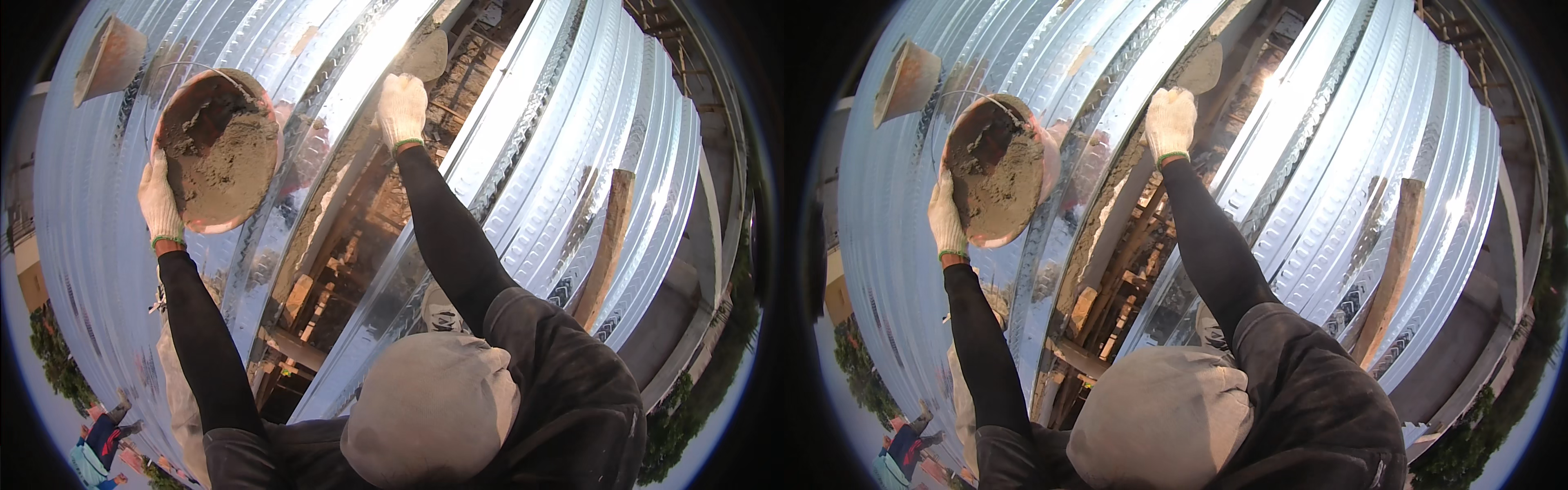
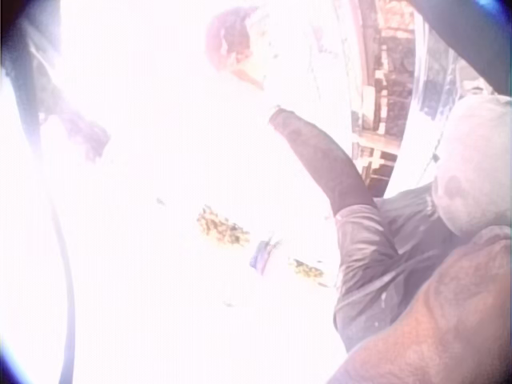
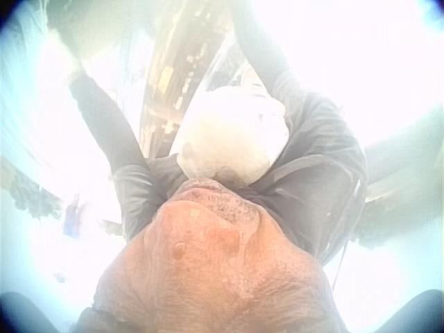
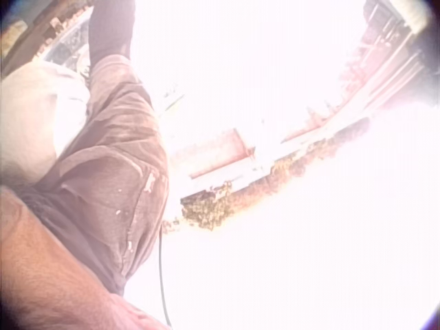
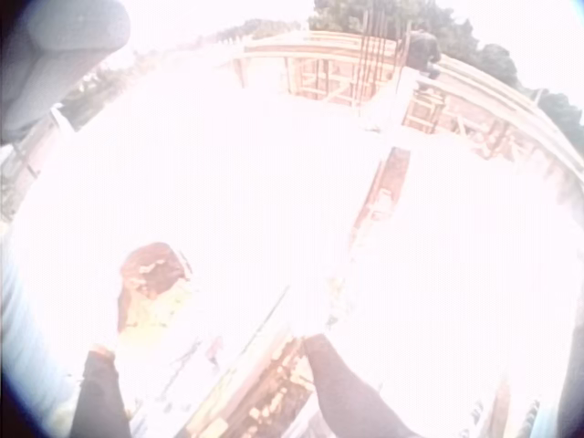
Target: The person scoops cement from a bucket with a trowel and applies it to the seams of a corrugated metal roof. They repeatedly smooth the cement along the ridges while standing on the roof.
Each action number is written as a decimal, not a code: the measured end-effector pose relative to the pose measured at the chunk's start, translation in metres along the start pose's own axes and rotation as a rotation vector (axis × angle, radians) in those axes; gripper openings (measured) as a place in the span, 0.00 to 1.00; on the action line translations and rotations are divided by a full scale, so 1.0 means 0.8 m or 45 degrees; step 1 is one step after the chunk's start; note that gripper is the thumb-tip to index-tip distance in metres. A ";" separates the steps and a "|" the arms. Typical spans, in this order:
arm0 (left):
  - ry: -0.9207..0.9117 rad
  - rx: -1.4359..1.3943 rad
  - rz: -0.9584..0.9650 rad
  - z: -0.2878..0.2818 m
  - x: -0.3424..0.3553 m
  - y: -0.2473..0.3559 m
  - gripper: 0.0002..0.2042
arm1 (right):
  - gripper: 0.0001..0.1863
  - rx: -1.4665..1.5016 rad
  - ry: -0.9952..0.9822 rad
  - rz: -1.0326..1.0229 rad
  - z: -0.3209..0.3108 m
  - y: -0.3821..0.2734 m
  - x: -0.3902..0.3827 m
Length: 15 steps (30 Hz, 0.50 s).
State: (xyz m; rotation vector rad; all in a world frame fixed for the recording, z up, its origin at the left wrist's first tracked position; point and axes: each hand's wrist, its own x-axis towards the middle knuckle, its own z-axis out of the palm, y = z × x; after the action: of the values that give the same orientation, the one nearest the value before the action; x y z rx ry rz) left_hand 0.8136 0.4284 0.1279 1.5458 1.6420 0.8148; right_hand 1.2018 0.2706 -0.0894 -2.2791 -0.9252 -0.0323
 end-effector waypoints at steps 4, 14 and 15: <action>0.035 0.043 -0.042 -0.019 -0.005 0.002 0.29 | 0.11 -0.273 -0.157 -0.311 -0.046 -0.040 0.010; 0.002 0.000 0.009 -0.011 0.000 -0.004 0.29 | 0.08 0.355 -0.081 -0.039 -0.002 -0.003 0.051; -0.005 0.007 0.012 -0.008 0.000 -0.002 0.29 | 0.07 0.331 -0.107 -0.030 -0.002 0.000 0.054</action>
State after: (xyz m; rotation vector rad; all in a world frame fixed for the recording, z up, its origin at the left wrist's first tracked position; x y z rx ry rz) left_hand 0.8071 0.4284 0.1298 1.5590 1.6364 0.8128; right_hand 1.2343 0.2959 -0.0774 -2.0420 -0.9412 0.1659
